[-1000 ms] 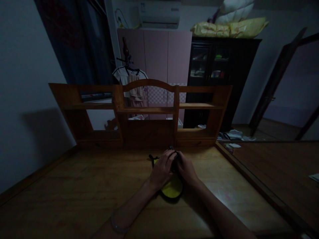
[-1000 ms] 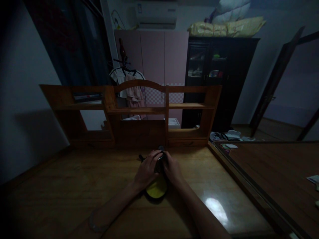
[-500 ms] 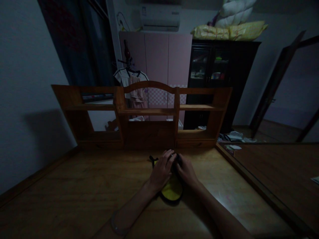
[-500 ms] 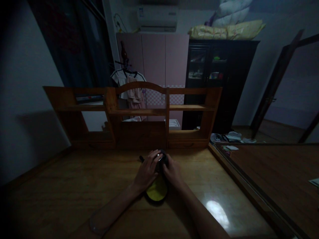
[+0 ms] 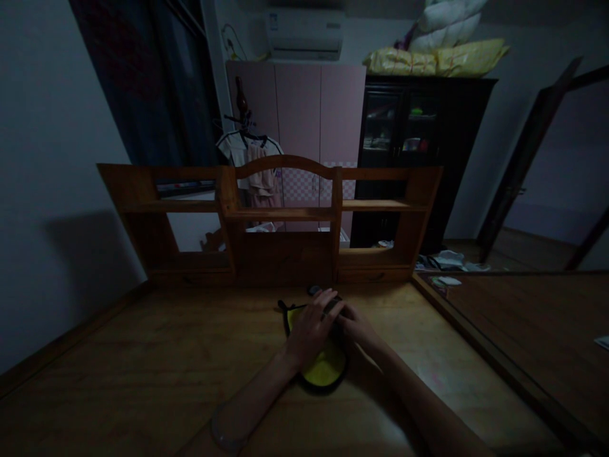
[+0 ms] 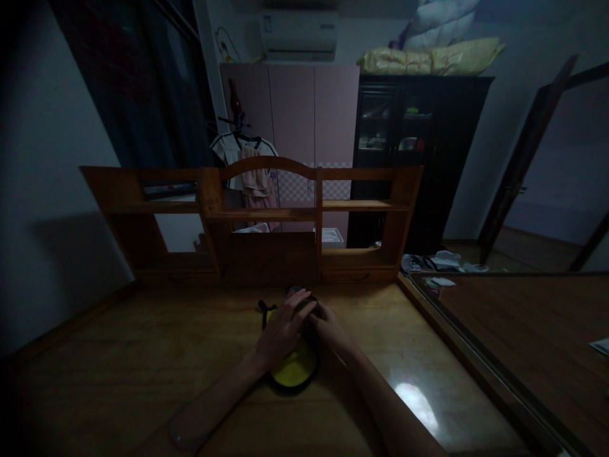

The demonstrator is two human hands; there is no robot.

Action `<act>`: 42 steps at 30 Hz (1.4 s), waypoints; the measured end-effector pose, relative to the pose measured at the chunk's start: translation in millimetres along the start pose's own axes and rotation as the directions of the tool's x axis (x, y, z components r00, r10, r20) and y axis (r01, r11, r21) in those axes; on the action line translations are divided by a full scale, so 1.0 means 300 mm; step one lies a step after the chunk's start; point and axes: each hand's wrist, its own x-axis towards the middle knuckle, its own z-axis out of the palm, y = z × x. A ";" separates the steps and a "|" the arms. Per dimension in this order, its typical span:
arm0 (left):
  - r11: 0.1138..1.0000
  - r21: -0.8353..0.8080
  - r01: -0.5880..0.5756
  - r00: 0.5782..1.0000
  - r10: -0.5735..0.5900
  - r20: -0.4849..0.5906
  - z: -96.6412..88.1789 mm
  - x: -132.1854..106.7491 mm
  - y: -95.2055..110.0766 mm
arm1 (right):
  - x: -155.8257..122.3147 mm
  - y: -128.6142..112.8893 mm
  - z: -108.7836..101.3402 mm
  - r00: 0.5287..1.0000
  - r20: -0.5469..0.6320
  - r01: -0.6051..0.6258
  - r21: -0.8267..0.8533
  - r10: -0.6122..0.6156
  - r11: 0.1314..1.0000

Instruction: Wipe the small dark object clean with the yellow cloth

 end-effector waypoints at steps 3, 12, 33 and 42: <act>1.000 -0.006 -0.024 1.000 0.024 -0.005 0.007 -0.002 -0.004 | -0.006 0.007 -0.001 0.994 -0.022 0.098 -0.150 -0.103 0.984; 0.996 -0.090 0.000 0.997 -0.006 -0.075 -0.021 0.009 -0.001 | -0.019 0.015 -0.020 0.990 -0.043 0.084 -0.592 -0.136 0.801; 0.996 -0.090 -0.023 0.994 0.014 -0.105 -0.019 -0.009 0.007 | -0.016 -0.060 0.007 0.998 -0.022 0.063 0.021 -0.063 0.998; 0.988 0.063 -0.139 0.980 0.147 -0.132 -0.008 -0.016 0.000 | -0.007 0.003 -0.008 0.999 0.010 0.036 0.110 -0.037 0.993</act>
